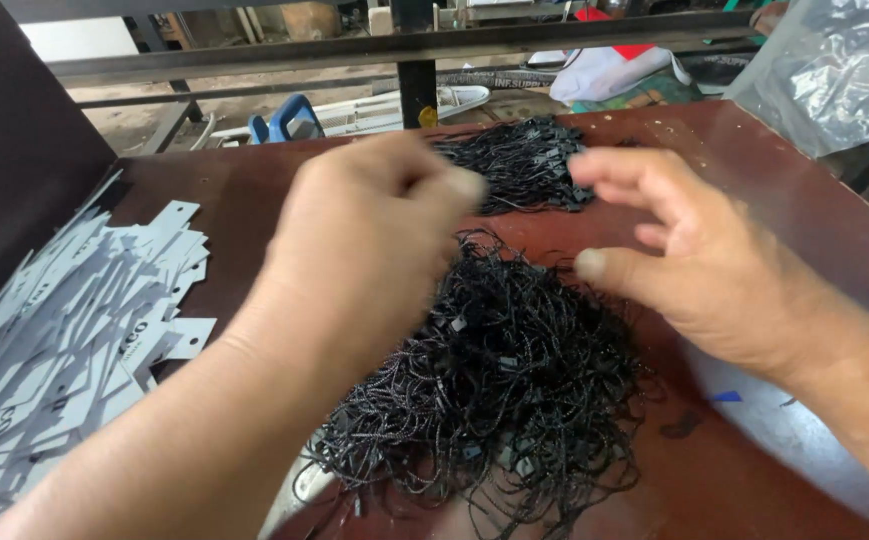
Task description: Untangling thin black garment tag cords from a pile and organizing them neatly on a table.
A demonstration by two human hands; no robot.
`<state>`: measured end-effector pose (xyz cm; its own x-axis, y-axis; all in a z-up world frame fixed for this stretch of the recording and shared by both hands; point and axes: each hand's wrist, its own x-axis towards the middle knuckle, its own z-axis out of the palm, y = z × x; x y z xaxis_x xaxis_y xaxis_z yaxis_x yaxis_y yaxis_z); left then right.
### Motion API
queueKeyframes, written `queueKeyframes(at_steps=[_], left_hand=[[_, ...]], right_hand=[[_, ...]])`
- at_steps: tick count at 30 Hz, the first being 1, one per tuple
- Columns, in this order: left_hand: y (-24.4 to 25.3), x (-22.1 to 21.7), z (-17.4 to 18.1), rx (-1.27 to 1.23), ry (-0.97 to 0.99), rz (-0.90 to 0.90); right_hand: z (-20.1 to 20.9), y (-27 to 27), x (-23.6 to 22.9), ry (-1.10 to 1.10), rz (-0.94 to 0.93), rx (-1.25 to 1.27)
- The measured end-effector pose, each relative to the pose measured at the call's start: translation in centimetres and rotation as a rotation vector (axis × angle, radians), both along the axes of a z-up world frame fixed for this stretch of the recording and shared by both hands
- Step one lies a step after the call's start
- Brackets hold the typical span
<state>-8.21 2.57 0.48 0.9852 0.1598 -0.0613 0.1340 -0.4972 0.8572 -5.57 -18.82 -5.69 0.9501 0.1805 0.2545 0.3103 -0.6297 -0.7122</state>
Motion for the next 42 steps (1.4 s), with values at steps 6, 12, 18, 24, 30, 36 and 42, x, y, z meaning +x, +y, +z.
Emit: queueKeyframes(at_steps=[6,12,18,24,30,36,42], left_hand=[[-2.3,1.3,0.2,0.362,-0.427,-0.202],[1.4,0.9,3.0,0.099,-0.197,0.14],[1.9,1.1,0.5,0.052,-0.039,0.18],[2.5,1.6,-3.4,0.139,0.09,0.13],[3.3,1.5,-3.4,0.231,-0.008,0.111],[3.0,0.5,-0.8,0.21,0.006,0.119],[4.1,2.2,-4.2,0.496,-0.003,0.052]], right_hand=[[2.2,3.3,0.3,0.123,0.032,0.139],[1.6,0.1,0.5,0.345,-0.028,0.562],[-0.6,-4.1,2.2,0.309,0.063,0.694],[-0.7,-2.0,1.3,0.306,-0.289,0.478],[-0.7,-2.1,1.6,0.299,-0.26,0.534],[0.8,-2.2,1.4,0.285,-0.257,0.43],[-0.9,-2.9,1.9,0.224,-0.312,0.375]])
